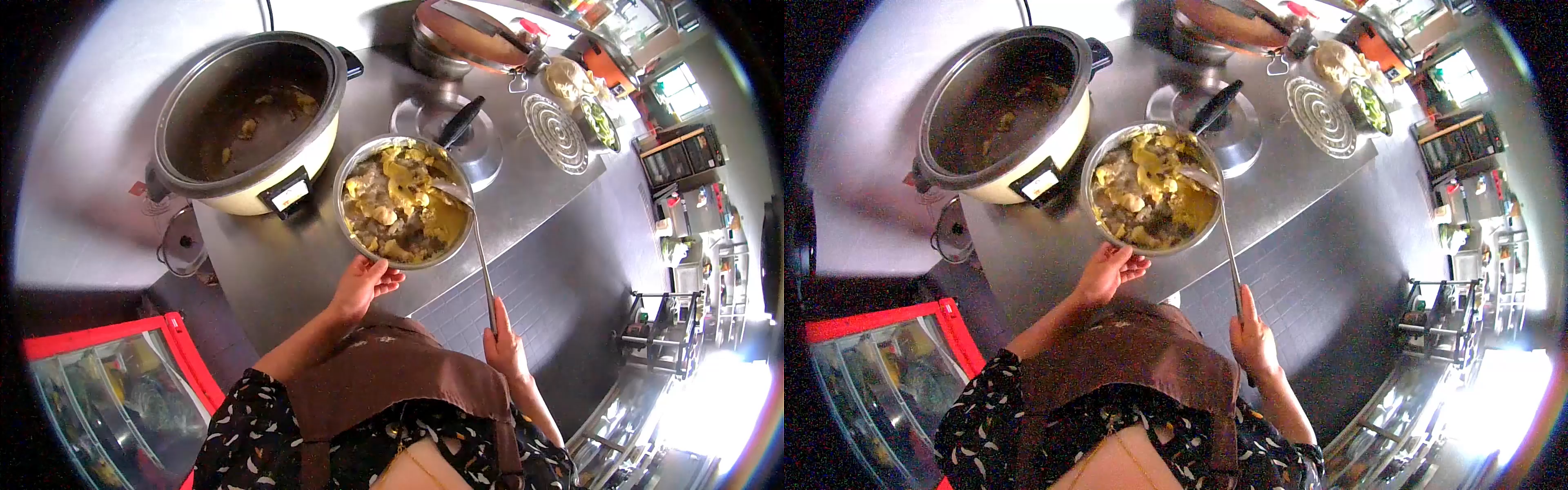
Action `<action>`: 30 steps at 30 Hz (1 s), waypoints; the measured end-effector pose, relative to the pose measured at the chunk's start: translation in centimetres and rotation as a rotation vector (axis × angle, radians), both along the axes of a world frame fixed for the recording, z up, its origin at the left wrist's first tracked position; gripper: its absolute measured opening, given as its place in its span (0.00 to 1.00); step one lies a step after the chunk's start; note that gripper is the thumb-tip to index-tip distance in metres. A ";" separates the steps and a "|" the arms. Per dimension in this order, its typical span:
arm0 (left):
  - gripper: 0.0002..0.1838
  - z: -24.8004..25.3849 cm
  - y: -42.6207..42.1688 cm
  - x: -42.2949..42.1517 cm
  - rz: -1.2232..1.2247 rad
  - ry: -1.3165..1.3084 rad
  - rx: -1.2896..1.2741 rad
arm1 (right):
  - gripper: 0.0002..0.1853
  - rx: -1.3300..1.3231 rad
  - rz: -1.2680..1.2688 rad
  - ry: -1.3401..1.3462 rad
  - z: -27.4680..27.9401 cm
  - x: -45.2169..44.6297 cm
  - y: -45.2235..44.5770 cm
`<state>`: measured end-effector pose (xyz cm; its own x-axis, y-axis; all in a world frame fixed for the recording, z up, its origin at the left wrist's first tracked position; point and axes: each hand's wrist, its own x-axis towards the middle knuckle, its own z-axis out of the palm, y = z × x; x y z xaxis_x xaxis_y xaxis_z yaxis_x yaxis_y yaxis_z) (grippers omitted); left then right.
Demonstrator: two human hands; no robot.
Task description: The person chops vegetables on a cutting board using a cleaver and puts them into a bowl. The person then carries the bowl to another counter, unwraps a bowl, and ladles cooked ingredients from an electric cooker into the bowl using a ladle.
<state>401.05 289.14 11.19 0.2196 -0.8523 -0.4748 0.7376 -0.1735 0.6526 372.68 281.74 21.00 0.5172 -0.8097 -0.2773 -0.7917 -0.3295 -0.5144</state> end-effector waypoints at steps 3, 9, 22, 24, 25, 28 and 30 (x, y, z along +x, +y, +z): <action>0.12 -0.2 0.0 0.0 -0.003 -0.003 -0.005 | 0.35 0.015 0.020 -0.026 1.0 -0.3 0.4; 0.12 0.2 -0.1 -0.1 0.000 -0.037 0.014 | 0.36 0.116 0.000 0.179 3.3 -0.7 1.3; 0.13 0.3 -0.1 -0.1 0.016 -0.053 0.020 | 0.37 0.550 -0.214 -0.200 4.8 -1.1 0.2; 0.13 0.1 -0.1 -0.1 0.013 -0.049 0.012 | 0.36 0.555 -0.199 -0.192 4.9 -1.4 0.2; 0.13 0.0 -0.1 -0.1 0.013 -0.049 0.004 | 0.36 0.559 -0.180 -0.186 4.9 -1.6 0.1; 0.12 -0.3 0.0 0.0 -0.005 -0.058 -0.011 | 0.36 0.187 0.117 -0.061 4.2 -2.8 0.5; 0.12 -0.6 0.0 -0.1 0.009 -0.043 -0.006 | 0.36 0.262 0.097 0.062 5.3 -2.3 0.8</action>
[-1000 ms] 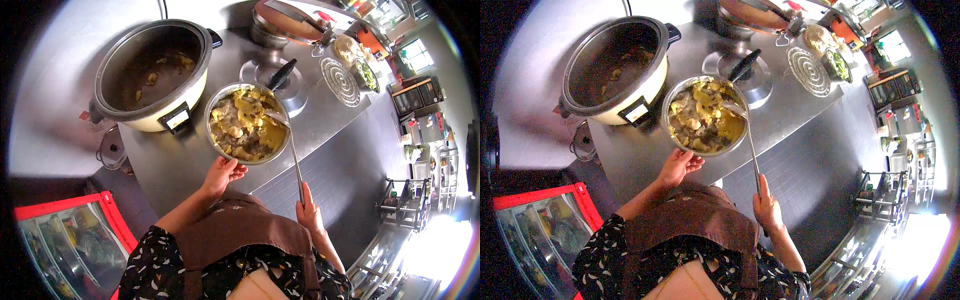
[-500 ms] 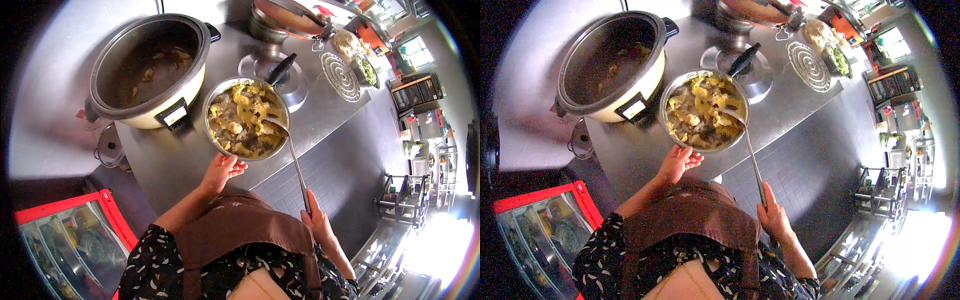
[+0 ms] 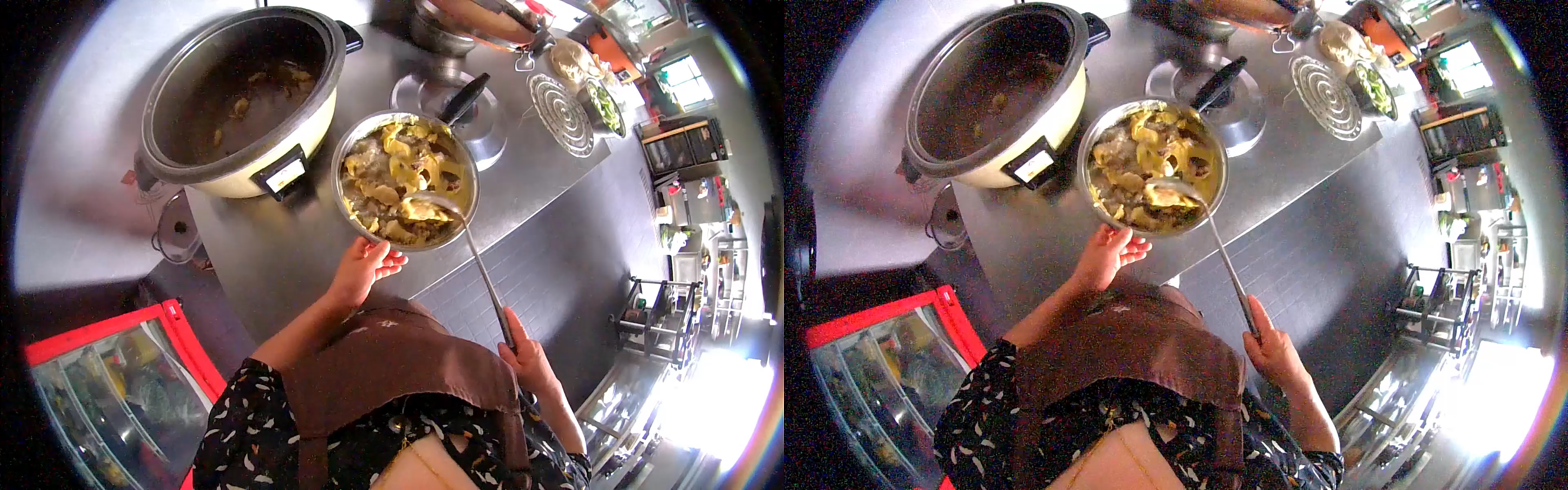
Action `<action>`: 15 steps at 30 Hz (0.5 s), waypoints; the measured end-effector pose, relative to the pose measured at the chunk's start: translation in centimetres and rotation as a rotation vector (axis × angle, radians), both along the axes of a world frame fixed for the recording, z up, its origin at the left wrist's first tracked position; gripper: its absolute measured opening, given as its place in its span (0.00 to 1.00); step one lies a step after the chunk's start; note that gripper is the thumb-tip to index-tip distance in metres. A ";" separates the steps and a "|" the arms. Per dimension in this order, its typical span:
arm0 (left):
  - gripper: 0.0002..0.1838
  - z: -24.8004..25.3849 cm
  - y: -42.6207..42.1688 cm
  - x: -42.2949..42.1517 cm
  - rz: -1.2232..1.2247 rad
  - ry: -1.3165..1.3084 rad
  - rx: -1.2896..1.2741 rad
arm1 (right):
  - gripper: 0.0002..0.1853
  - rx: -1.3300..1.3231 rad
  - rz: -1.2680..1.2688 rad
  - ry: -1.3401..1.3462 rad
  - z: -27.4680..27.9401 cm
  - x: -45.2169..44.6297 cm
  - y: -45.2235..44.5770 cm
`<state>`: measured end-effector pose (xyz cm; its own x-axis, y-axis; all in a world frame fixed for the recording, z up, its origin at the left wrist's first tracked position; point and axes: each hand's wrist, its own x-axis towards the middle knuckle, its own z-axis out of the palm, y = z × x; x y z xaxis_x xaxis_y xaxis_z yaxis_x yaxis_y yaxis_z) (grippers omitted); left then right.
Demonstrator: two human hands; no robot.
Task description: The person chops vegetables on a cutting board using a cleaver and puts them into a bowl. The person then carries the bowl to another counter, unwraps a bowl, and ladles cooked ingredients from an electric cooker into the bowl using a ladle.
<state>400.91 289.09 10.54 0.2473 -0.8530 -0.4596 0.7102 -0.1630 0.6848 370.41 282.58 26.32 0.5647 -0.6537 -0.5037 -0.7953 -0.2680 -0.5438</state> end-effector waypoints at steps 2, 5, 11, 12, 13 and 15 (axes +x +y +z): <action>0.11 -0.1 0.0 -0.1 0.015 0.013 0.002 | 0.36 0.066 -0.004 0.125 0.4 0.7 0.2; 0.11 0.3 0.0 0.0 0.019 0.015 -0.008 | 0.37 0.149 0.004 0.156 -0.1 1.2 0.5; 0.11 0.9 0.1 0.1 0.008 0.009 0.005 | 0.36 0.298 -0.096 -0.066 -0.6 1.4 0.3; 0.12 0.6 0.1 0.1 0.009 0.008 0.004 | 0.35 0.358 -0.107 -0.122 -0.6 1.3 0.2; 0.12 0.4 0.1 0.0 0.011 0.008 0.003 | 0.35 0.419 -0.118 -0.178 -0.5 1.2 0.1; 0.12 0.3 0.1 0.1 0.013 0.015 -0.004 | 0.35 0.474 -0.137 -0.174 -0.4 1.0 -0.1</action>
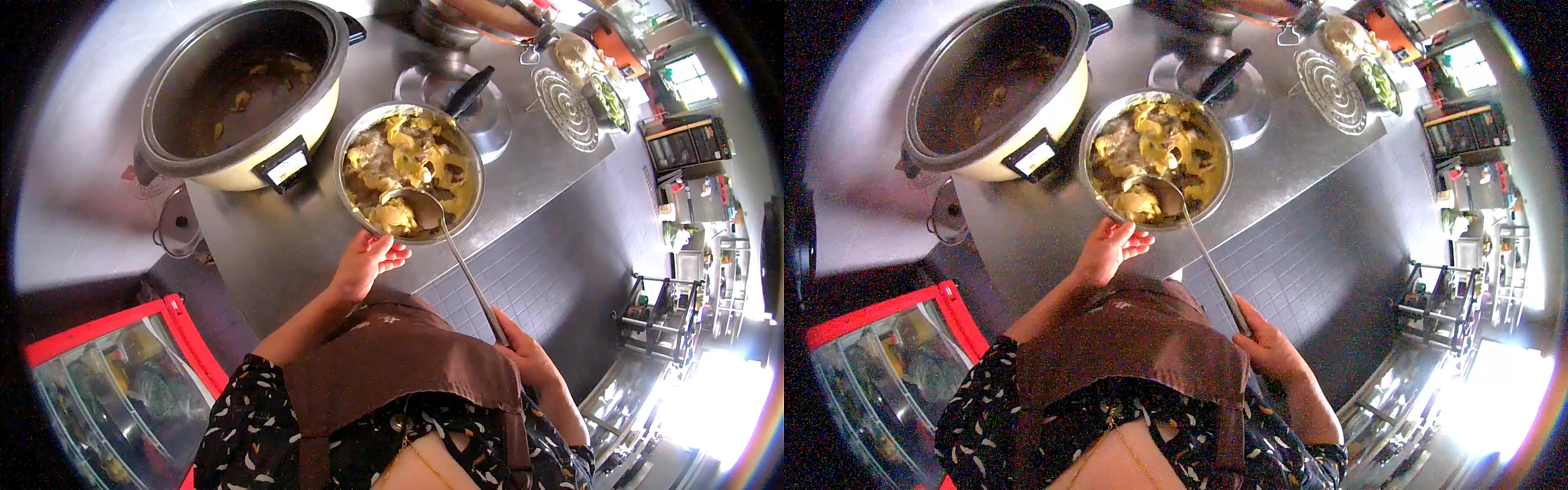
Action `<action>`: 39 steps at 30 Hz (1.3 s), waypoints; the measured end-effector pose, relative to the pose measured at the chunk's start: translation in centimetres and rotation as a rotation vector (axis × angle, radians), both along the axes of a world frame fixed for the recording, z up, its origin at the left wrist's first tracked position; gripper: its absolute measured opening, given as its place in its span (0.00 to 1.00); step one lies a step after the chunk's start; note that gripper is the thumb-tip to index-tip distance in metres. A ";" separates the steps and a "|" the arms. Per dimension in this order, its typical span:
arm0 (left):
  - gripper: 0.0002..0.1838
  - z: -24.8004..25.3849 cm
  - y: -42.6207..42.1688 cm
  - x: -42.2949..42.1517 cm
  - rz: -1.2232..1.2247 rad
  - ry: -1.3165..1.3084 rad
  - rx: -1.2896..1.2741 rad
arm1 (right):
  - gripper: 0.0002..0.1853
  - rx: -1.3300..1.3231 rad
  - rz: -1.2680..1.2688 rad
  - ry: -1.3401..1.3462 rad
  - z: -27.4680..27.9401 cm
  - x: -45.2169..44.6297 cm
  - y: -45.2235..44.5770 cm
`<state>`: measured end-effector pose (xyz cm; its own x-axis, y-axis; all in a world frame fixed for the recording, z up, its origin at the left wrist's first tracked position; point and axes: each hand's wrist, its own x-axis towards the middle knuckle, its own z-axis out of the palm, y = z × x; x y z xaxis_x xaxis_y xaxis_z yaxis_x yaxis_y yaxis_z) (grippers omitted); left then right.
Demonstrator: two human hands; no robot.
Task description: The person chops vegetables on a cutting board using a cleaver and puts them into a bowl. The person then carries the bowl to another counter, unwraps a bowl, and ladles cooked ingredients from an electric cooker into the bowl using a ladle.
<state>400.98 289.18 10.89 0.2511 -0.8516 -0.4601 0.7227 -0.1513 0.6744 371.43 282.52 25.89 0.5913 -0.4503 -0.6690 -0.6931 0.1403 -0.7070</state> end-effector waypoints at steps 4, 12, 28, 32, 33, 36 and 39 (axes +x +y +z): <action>0.12 0.2 0.0 0.1 0.003 0.016 0.001 | 0.35 0.135 -0.047 -0.065 0.5 0.2 -0.2; 0.11 0.2 0.0 0.2 -0.004 0.009 -0.007 | 0.35 0.225 -0.111 -0.100 -0.2 0.9 -0.6; 0.11 0.5 -0.1 0.1 -0.013 0.003 0.008 | 0.35 0.128 0.019 -0.194 -1.3 2.7 -1.0; 0.10 0.4 0.0 0.2 -0.025 -0.009 0.002 | 0.36 0.117 0.075 -0.206 -0.8 2.8 -1.4; 0.10 0.1 0.0 0.2 -0.023 -0.002 -0.002 | 0.36 0.135 0.067 -0.103 0.4 3.0 -1.4; 0.10 0.2 0.0 0.2 -0.018 0.013 -0.009 | 0.37 0.085 0.080 -0.019 0.2 1.6 -1.5; 0.10 0.6 0.0 0.2 -0.014 0.014 -0.016 | 0.37 0.106 0.035 0.006 0.4 0.6 -1.6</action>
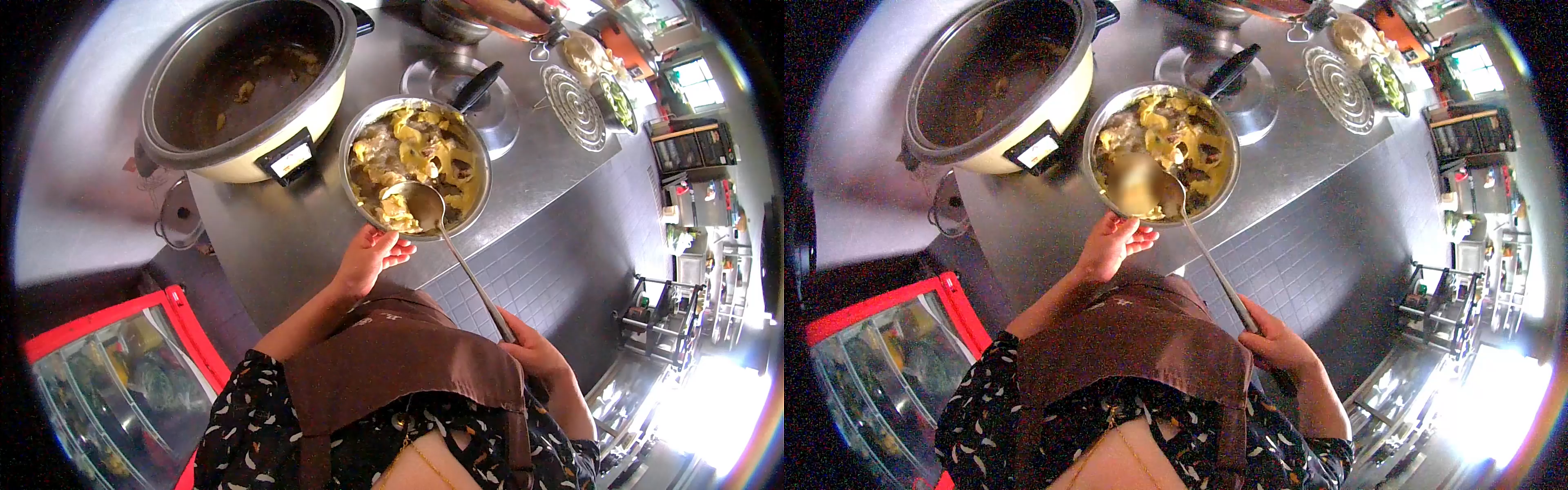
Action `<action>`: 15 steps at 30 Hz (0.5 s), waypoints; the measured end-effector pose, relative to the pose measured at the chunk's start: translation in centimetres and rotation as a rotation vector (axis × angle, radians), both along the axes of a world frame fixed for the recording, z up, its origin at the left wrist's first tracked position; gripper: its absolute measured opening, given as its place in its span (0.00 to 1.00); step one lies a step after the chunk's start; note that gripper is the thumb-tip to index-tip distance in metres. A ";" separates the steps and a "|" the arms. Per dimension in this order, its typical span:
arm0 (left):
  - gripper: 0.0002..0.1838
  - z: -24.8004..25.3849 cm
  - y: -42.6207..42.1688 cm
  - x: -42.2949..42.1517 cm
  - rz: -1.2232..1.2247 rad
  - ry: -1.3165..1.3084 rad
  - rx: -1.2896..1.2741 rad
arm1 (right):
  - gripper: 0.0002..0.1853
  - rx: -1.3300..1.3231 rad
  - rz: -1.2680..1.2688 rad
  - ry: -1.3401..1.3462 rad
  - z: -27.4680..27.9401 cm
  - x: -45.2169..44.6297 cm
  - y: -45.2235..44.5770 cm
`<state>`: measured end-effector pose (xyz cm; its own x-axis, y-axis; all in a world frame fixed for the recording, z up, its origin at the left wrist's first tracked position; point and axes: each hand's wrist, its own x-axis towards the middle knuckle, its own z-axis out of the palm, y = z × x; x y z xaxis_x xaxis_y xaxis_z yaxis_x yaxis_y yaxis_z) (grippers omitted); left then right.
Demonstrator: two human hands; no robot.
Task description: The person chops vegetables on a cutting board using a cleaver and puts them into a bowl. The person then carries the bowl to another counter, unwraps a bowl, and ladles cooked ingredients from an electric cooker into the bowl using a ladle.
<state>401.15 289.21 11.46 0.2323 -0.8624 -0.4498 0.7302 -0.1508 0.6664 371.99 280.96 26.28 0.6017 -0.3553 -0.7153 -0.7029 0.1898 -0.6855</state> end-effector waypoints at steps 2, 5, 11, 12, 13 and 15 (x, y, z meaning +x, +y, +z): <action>0.10 0.0 0.0 0.0 0.000 -0.003 -0.004 | 0.37 0.088 -0.066 0.053 1.0 0.4 -0.1; 0.11 -0.3 -0.1 0.0 -0.002 -0.010 0.000 | 0.37 0.365 -0.241 0.069 2.1 2.6 -0.7; 0.11 -0.7 0.1 0.0 0.027 -0.019 0.008 | 0.34 0.692 -0.316 -0.166 0.1 3.5 -1.6; 0.10 -1.0 0.1 0.0 0.024 -0.006 0.007 | 0.33 0.801 -0.419 -0.237 0.4 3.6 -1.3; 0.10 -1.1 0.0 0.0 0.020 0.006 0.006 | 0.32 0.909 -0.523 -0.309 0.7 3.6 -1.2; 0.10 -0.8 0.0 0.0 0.031 0.009 0.001 | 0.31 0.903 -0.549 -0.330 1.0 3.4 -1.0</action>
<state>401.11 289.18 10.61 0.2545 -0.8543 -0.4532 0.7405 -0.1292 0.6595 375.40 279.91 27.33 0.7312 -0.0603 -0.6795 -0.1786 0.9444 -0.2761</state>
